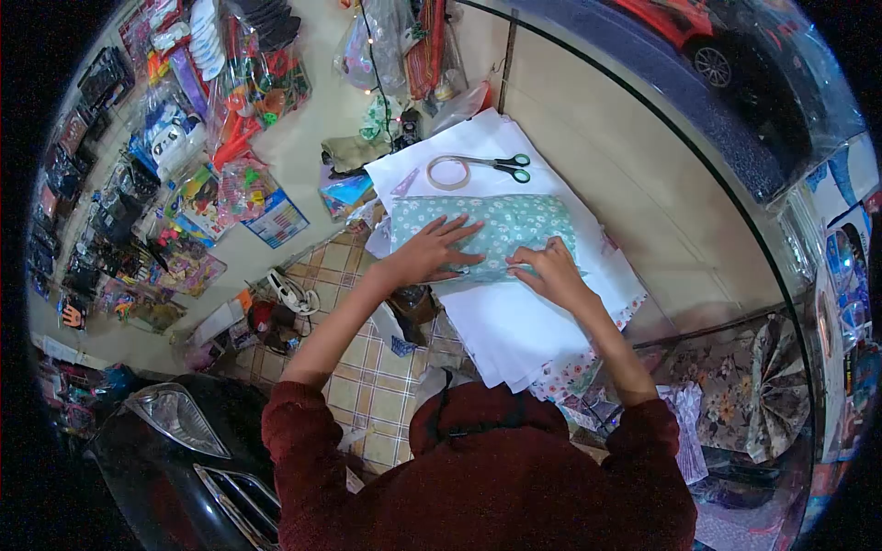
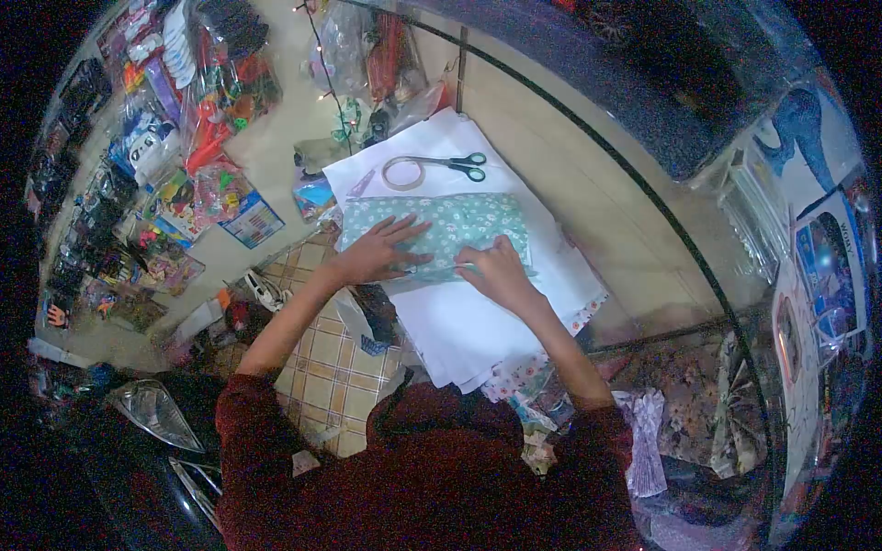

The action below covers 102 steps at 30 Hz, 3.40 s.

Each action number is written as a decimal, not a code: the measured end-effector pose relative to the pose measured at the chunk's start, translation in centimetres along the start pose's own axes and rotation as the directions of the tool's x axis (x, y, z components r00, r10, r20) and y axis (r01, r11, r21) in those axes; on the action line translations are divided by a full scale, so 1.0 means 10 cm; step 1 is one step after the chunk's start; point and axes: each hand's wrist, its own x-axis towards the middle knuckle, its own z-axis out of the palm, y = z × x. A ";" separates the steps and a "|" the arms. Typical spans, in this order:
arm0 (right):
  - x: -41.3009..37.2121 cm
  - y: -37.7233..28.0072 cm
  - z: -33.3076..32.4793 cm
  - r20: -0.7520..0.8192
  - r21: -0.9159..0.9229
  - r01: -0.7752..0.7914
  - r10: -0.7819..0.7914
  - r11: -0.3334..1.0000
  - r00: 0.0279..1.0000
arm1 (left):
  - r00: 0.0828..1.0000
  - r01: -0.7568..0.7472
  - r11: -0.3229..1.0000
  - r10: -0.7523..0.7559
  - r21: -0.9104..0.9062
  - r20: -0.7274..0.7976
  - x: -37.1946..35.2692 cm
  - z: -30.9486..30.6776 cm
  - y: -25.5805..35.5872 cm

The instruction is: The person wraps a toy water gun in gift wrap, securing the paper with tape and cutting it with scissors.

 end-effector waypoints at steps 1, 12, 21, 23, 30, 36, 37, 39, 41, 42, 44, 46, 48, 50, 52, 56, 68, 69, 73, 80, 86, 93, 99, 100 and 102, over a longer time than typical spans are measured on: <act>0.01 0.01 -0.02 -0.009 0.028 -0.010 0.010 1.000 1.000 | 1.000 -0.005 0.999 0.005 -0.050 -0.013 -0.04 0.00 -0.03; 0.10 0.03 0.00 -0.010 0.182 -0.061 0.064 0.981 0.998 | 0.951 0.174 0.797 -0.289 -0.579 -0.112 -0.71 -0.04 0.05; 0.18 0.03 -0.08 0.078 0.205 -0.084 0.069 0.975 0.995 | 0.379 -0.123 0.245 -0.884 -0.962 -0.273 -0.89 0.78 0.25; 0.22 0.05 -0.10 0.091 0.221 -0.044 0.025 0.974 0.996 | 0.272 -0.161 0.118 -0.949 -0.980 -0.159 -0.81 0.81 0.35; 0.40 0.25 -0.06 0.003 0.273 0.149 -0.155 0.950 0.988 | 0.102 -0.182 0.287 -0.946 -0.941 -0.308 -0.65 0.82 0.46; 0.49 0.31 -0.05 0.166 0.278 0.025 -0.073 0.960 0.983 | 0.106 -0.131 0.302 -0.943 -0.944 -0.317 -0.67 0.80 0.47; 0.49 0.30 -0.07 0.176 0.268 0.027 -0.077 0.963 0.981 | 0.106 -0.099 0.308 -0.942 -0.946 -0.318 -0.68 0.81 0.46; 0.52 0.28 -0.11 0.194 0.249 0.032 -0.082 0.968 0.978 | 0.108 -0.034 0.320 -0.941 -0.947 -0.322 -0.69 0.84 0.44; 0.55 0.28 -0.12 0.213 0.261 0.021 -0.078 0.965 0.974 | 0.101 -0.027 0.344 -0.933 -0.939 -0.345 -0.66 0.86 0.41; 0.56 0.28 -0.11 0.223 0.267 0.014 -0.076 0.964 0.972 | 0.098 -0.022 0.355 -0.929 -0.934 -0.356 -0.66 0.88 0.39; 0.55 0.28 -0.10 0.215 0.294 0.001 -0.067 0.956 0.974 | 0.079 0.058 0.373 -0.926 -0.926 -0.369 -0.65 0.92 0.38; 0.54 0.29 -0.08 0.190 0.282 0.001 -0.057 0.959 0.980 | 0.007 0.108 0.421 -0.906 -0.901 -0.423 -0.58 0.86 0.43; 0.52 0.28 -0.03 0.150 0.232 0.016 -0.052 0.973 0.987 | -0.120 0.138 0.494 -0.852 -0.858 -0.510 -0.46 0.78 0.55; 0.47 0.25 0.01 0.097 0.245 0.026 -0.051 0.969 0.994 | -0.153 0.233 0.472 -0.845 -0.850 -0.512 -0.46 0.72 0.61; 0.46 0.26 0.03 0.063 0.247 0.036 -0.053 0.968 0.997 | -0.140 0.418 0.540 -0.756 -0.730 -0.640 -0.43 0.67 0.64; 0.46 0.27 0.04 0.058 0.230 0.036 -0.051 0.972 0.997 | 0.409 0.503 0.832 -0.467 -0.234 -0.784 -0.30 0.59 0.75; 0.44 0.20 0.11 -0.040 0.175 -0.019 0.026 0.984 0.999 | 0.808 0.389 0.917 -0.386 -0.089 -0.444 0.02 0.63 0.57; 0.44 0.20 0.12 -0.068 0.166 -0.020 0.031 0.986 0.997 | 0.810 0.389 0.917 -0.385 -0.086 -0.443 0.02 0.64 0.57; 0.45 0.18 0.13 -0.142 0.139 -0.098 0.118 0.985 0.983 | 0.815 0.388 0.919 -0.376 -0.066 -0.442 0.02 0.65 0.56; 0.43 0.18 0.27 -0.214 0.069 -0.177 0.188 0.982 0.959 | 0.805 0.398 0.915 -0.386 -0.074 -0.450 0.02 0.66 0.56; 0.42 0.27 0.20 -0.096 0.136 -0.202 0.216 0.970 0.972 | 0.769 0.417 0.903 -0.410 -0.102 -0.490 -0.01 0.76 0.49; 0.39 0.38 0.00 0.050 0.296 -0.174 0.167 0.939 0.985 | 0.635 0.598 0.799 -0.519 -0.062 -0.571 -0.23 0.66 0.50; 0.35 0.48 -0.05 0.027 0.395 -0.086 0.082 0.915 0.996 | 0.525 0.699 0.704 -0.622 -0.122 -0.581 -0.35 0.65 0.54; 0.33 0.42 -0.08 0.017 0.342 -0.085 0.084 0.936 0.996 | 0.505 0.715 0.687 -0.636 -0.130 -0.584 -0.37 0.67 0.52; 0.27 0.26 -0.24 0.099 0.197 -0.148 0.131 0.969 0.986 | 0.434 0.751 0.638 -0.673 -0.172 -0.599 -0.43 0.70 0.47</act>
